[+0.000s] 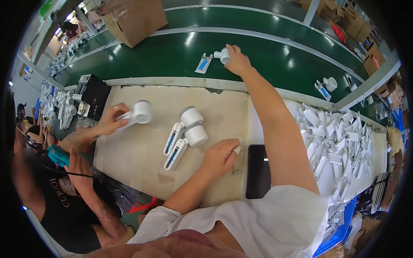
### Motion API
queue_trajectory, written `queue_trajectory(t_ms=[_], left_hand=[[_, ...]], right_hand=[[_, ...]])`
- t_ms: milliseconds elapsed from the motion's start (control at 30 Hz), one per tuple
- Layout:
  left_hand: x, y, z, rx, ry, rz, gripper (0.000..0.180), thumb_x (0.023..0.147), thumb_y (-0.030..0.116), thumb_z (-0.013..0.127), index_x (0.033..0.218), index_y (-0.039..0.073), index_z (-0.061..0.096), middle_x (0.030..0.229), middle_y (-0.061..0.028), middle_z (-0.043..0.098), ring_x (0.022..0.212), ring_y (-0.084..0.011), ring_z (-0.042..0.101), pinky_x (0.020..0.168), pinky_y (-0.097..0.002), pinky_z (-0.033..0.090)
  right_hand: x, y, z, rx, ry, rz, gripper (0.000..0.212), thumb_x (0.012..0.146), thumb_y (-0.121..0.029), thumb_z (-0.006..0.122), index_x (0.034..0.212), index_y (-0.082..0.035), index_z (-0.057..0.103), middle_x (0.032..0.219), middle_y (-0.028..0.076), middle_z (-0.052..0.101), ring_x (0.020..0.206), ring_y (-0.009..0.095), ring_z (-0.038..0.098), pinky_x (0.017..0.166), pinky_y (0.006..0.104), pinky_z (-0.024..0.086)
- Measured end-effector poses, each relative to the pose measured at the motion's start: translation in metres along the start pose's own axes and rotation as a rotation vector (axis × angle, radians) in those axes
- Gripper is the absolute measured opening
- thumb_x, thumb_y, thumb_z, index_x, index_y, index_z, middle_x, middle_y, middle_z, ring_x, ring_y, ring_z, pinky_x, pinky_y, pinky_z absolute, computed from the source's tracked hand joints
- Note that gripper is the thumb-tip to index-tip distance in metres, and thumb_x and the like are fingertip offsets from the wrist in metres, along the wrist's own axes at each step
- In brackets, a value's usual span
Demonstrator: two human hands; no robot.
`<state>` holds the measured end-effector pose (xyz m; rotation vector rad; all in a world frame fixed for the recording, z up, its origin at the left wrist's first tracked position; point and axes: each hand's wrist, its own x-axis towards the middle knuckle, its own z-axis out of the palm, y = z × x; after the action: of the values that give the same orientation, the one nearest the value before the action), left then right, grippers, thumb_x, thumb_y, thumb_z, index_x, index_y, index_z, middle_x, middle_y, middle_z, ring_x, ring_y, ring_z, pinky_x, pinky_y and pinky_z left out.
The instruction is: The person assembles portable fans by attaching fan heads to battery handles and snapping plastic casing covers onto them by hand, intermittently placing earbuds into a charging case.
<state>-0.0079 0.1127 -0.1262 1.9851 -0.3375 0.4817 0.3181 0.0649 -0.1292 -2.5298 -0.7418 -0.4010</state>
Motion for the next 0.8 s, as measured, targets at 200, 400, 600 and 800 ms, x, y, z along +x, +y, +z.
queue_trajectory(t_ms=[200, 400, 600, 800], left_hand=[[-0.005, -0.017, 0.0, -0.342, 0.166, -0.474, 0.028, 0.083, 0.006, 0.052, 0.11, 0.0, 0.053, 0.103, -0.0136, 0.061, 0.093, -0.0208, 0.059, 0.081, -0.0328, 0.047], [0.01, -0.028, 0.001, -1.211, 0.307, -0.768, 0.038, 0.095, 0.028, 0.035, 0.115, -0.002, 0.047, 0.117, -0.0195, 0.053, 0.105, -0.0298, 0.055, 0.091, -0.0401, 0.045], [0.006, -0.017, 0.008, -1.801, -0.584, -0.754, 0.088, 0.085, 0.069, 0.019, 0.126, -0.005, 0.04, 0.115, -0.0254, 0.054, 0.104, -0.0344, 0.056, 0.087, -0.0494, 0.047], [-0.005, -0.014, 0.017, -1.562, -0.457, -0.598, 0.041, 0.089, 0.028, 0.049, 0.118, 0.0, 0.043, 0.097, -0.0166, 0.059, 0.082, -0.0286, 0.063, 0.069, -0.0428, 0.054]], right_hand=[[-0.044, -0.024, -0.066, 0.089, 0.016, -0.197, 0.058, 0.069, 0.001, 0.063, 0.121, -0.014, 0.044, 0.123, 0.011, 0.042, 0.108, 0.033, 0.049, 0.088, 0.0378, 0.046], [-0.144, -0.048, -0.16, 0.346, 0.1, -0.438, 0.062, 0.062, 0.011, 0.062, 0.116, -0.013, 0.047, 0.122, 0.01, 0.047, 0.113, 0.031, 0.047, 0.091, 0.0361, 0.043], [-0.232, -0.065, -0.181, 0.474, 0.082, -0.431, 0.059, 0.059, 0.014, 0.062, 0.111, -0.012, 0.052, 0.122, 0.011, 0.05, 0.115, 0.031, 0.046, 0.095, 0.036, 0.04], [-0.277, -0.046, -0.171, 0.292, 0.263, -0.355, 0.059, 0.061, 0.013, 0.063, 0.112, -0.014, 0.054, 0.121, 0.01, 0.05, 0.111, 0.03, 0.049, 0.089, 0.0352, 0.046]])
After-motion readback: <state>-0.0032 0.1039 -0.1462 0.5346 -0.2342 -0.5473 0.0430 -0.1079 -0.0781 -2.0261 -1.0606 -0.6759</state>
